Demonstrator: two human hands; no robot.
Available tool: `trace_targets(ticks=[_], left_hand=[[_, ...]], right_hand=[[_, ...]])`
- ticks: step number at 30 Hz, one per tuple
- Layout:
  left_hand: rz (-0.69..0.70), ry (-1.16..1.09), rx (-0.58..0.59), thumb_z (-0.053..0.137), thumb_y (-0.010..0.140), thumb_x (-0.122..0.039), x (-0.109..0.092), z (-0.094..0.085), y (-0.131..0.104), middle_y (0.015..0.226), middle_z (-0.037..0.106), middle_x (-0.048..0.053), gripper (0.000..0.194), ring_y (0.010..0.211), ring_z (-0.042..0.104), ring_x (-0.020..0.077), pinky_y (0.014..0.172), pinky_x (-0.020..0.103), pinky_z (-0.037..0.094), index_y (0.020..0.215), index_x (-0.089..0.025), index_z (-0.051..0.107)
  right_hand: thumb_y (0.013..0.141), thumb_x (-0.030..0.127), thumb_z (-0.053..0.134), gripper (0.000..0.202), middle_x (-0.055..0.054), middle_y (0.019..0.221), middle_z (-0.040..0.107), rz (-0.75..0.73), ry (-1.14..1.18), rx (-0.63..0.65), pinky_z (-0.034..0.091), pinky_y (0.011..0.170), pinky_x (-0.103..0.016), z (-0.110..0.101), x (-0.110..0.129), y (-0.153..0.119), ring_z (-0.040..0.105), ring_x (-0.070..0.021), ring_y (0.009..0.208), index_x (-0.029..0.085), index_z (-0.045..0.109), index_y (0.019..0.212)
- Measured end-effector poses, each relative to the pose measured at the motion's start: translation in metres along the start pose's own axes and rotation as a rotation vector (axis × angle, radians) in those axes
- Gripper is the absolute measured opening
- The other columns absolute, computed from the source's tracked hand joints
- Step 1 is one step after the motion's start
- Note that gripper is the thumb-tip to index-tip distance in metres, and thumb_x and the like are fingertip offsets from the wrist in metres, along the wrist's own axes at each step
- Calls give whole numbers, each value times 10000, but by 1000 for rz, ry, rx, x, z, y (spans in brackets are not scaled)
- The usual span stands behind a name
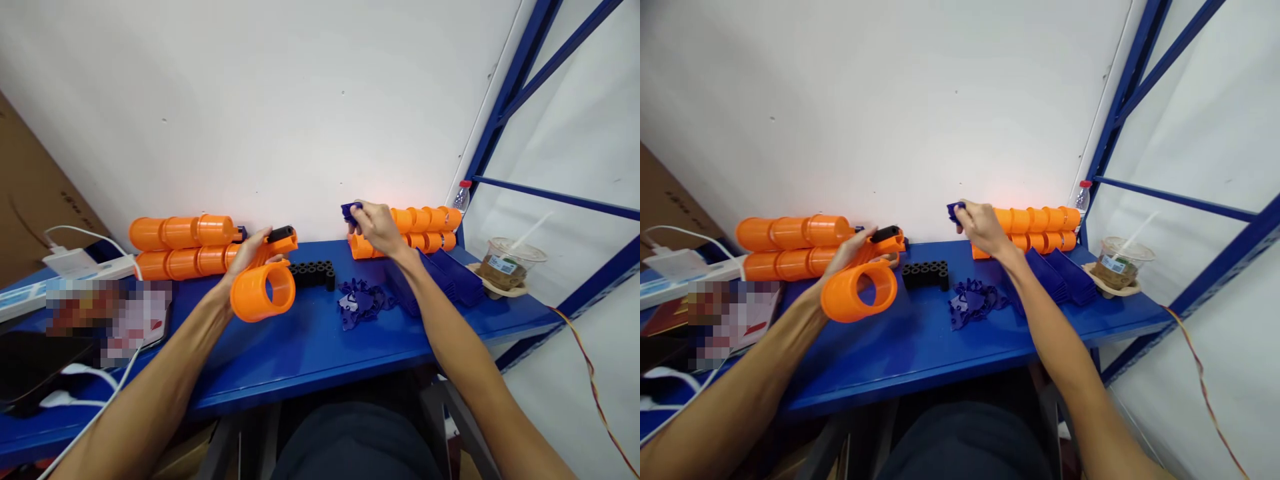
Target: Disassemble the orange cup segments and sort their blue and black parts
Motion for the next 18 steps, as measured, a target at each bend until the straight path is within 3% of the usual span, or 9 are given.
trace_targets(ticks=[2,5,8,15,18], left_hand=[[4,-22,-56,555,982,-453,1,-2,-1,540,522,-1,306,380,483,127,380,231,444,909,-166,633],[0,-14,-55,499,1013,-448,10,1,-2,487,449,-26,333,366,478,128,373,213,428,896,-164,628],[16,10,-58,518,1010,-429,18,5,-2,493,457,-31,306,355,468,118,368,199,419,907,-163,627],[36,35,-85,515,1007,-403,18,6,-5,529,493,-22,264,357,442,103,368,194,409,900,-176,599],[32,41,-58,552,986,-417,20,8,-5,527,477,-32,259,349,396,88,370,194,399,861,-191,566]], right_hand=[[988,214,496,337,-14,641,657,103,68,58,409,594,-242,-18,-14,-4,558,-105,569,170,593,668],[835,159,660,303,6,525,595,287,-32,449,379,544,-250,-18,-31,-17,510,-101,502,173,568,547],[803,168,707,313,-8,506,588,449,-202,779,400,526,-263,-3,-41,-33,522,-121,476,172,577,518],[767,42,631,203,-56,619,656,487,-474,816,421,579,-269,16,-34,-34,638,-178,597,155,618,599],[773,61,637,140,-75,697,705,512,-415,900,445,594,-261,19,-30,-37,673,-187,660,139,661,660]])
Point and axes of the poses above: each hand's wrist, its own y-axis towards the middle knuckle, its own z-axis out of the palm, x = y × z, the point moved 4 cm from there along y, towards the middle knuckle
